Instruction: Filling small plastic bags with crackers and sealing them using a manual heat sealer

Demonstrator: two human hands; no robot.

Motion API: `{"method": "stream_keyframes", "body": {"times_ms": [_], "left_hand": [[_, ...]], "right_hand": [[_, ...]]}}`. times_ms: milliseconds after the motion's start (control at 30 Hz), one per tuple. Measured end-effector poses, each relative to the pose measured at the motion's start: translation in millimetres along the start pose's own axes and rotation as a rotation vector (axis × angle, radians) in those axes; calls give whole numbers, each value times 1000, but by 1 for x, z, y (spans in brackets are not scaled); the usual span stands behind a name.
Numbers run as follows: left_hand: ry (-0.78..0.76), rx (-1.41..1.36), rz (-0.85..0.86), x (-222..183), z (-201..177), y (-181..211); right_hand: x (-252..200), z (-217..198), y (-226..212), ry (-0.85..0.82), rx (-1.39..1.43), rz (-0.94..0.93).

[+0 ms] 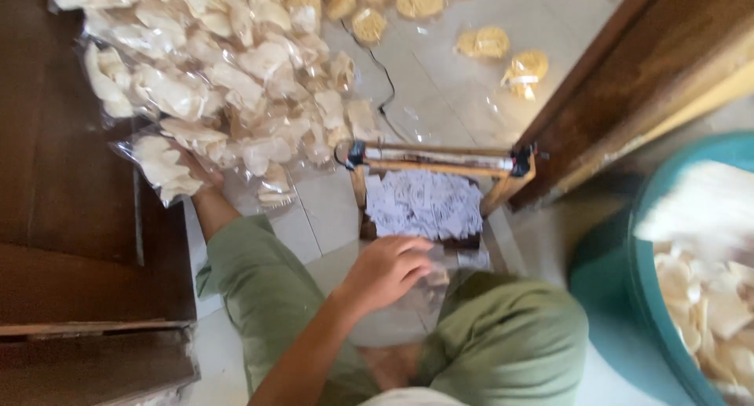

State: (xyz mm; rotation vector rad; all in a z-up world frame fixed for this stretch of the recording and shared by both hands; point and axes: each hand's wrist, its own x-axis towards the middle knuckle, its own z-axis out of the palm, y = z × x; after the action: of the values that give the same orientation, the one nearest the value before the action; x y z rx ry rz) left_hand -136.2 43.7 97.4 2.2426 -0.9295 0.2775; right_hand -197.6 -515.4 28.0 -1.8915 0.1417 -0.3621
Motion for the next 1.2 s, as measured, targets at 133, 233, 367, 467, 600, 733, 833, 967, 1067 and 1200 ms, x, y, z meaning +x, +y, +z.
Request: {"method": "stream_keyframes", "body": {"times_ms": [133,233,367,467,600,733,833,967,1067,1200], "left_hand": [[-149,-103,54,38,-6,39],[1,-171,20,35,-18,52],[-2,-162,-21,20,-22,42],[-182,-198,-9,10,-18,30],[-133,-697,120,3,5,2],[-20,-584,42,4,-21,16],[-41,-545,24,1,-30,21],[67,-404,18,-1,-30,15],[67,-105,66,1,-24,7],[43,-87,64,3,-13,3]], "right_hand": [[-22,171,-197,-8,496,-70],[-32,223,-208,-74,620,-21],[-31,246,-204,-132,739,-8],[-21,254,-186,-367,885,33],[1,260,-163,-403,915,-47],[-5,242,-184,-596,688,25],[3,226,-190,-648,254,80],[4,210,-205,-648,163,101],[-7,210,-217,-510,176,18],[-17,226,-230,-296,-75,-405]]}}
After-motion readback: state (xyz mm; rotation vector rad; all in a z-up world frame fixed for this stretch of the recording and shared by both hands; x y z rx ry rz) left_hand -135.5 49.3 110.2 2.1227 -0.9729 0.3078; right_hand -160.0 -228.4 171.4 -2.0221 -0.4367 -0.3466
